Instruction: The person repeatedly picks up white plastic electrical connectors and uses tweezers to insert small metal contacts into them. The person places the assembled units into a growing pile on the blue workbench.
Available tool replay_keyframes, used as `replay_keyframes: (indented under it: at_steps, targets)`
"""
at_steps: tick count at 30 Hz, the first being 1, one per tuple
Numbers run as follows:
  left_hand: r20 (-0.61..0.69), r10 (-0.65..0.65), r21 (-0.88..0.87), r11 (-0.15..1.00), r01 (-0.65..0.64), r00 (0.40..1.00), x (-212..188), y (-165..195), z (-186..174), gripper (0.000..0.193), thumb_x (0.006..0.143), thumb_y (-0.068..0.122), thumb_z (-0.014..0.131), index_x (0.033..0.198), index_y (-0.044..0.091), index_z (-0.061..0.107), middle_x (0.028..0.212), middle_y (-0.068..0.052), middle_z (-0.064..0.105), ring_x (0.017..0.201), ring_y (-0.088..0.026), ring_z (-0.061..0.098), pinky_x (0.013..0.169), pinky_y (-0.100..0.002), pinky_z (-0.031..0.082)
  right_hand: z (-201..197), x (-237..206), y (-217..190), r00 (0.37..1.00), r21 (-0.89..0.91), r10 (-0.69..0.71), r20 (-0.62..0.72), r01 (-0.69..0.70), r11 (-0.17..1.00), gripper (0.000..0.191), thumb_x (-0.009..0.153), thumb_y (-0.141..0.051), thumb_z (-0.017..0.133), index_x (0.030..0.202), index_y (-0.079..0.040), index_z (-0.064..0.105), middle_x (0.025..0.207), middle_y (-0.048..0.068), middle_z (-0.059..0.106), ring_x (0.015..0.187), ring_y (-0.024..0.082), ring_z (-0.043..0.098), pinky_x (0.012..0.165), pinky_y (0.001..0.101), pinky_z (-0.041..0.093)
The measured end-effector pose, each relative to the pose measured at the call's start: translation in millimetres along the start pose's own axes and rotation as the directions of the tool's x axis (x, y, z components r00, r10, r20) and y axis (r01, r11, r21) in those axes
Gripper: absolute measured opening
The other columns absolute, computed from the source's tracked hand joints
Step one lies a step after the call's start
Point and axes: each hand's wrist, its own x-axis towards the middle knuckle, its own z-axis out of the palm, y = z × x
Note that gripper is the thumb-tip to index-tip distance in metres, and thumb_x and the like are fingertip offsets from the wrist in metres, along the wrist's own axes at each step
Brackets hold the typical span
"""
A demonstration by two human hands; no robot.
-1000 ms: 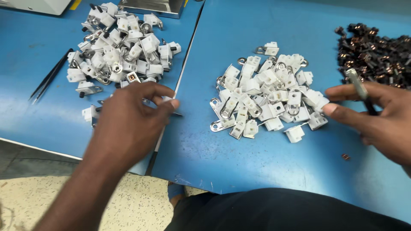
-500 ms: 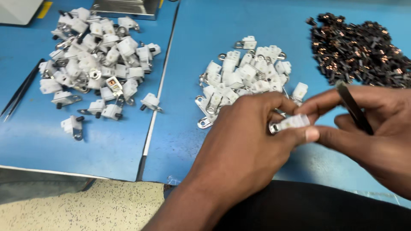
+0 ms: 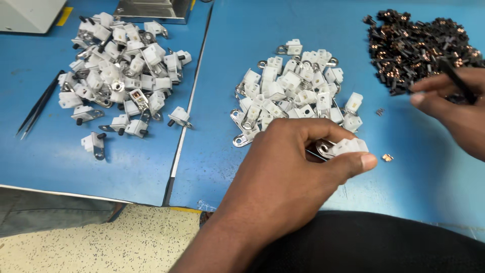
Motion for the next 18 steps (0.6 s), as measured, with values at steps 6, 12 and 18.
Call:
replay_keyframes:
  at_steps: [6,12,18]
  targets:
    - [-0.069,-0.036,0.002,0.999,0.036,0.997,-4,-2,-6,0.041,0.081,0.042,0.078,0.109,0.013,0.084,0.075,-0.005,0.079,0.068,-0.012,0.073,0.066,-0.031,0.061,15,10,-31,0.947,-0.041,-0.321,-0.029,0.320,0.947,0.018,0.095,-0.013,0.079,0.108,0.000,0.076,0.088,0.015,0.074,0.079,0.023,0.073,0.084,0.0368,0.058]
    - [-0.021,-0.055,-0.125,0.991,0.052,0.998,1,-9,-8,0.040,0.085,0.039,0.078,0.114,0.011,0.080,0.079,-0.003,0.080,0.071,-0.010,0.076,0.065,-0.029,0.062,2,23,-24,0.936,-0.199,-0.344,0.074,0.352,0.915,0.020,0.088,-0.016,0.080,0.099,0.001,0.077,0.084,0.015,0.075,0.068,0.023,0.071,0.065,0.0377,0.057]
    - [-0.036,0.004,-0.124,0.992,-0.008,0.999,15,6,-9,0.038,0.081,0.036,0.077,0.109,0.010,0.080,0.074,-0.005,0.079,0.066,-0.009,0.074,0.063,-0.027,0.060,-22,-7,-64,0.988,0.430,0.044,0.149,-0.105,0.897,0.025,0.097,-0.018,0.072,0.112,0.001,0.071,0.078,0.014,0.071,0.049,0.016,0.059,0.046,0.0306,0.048]
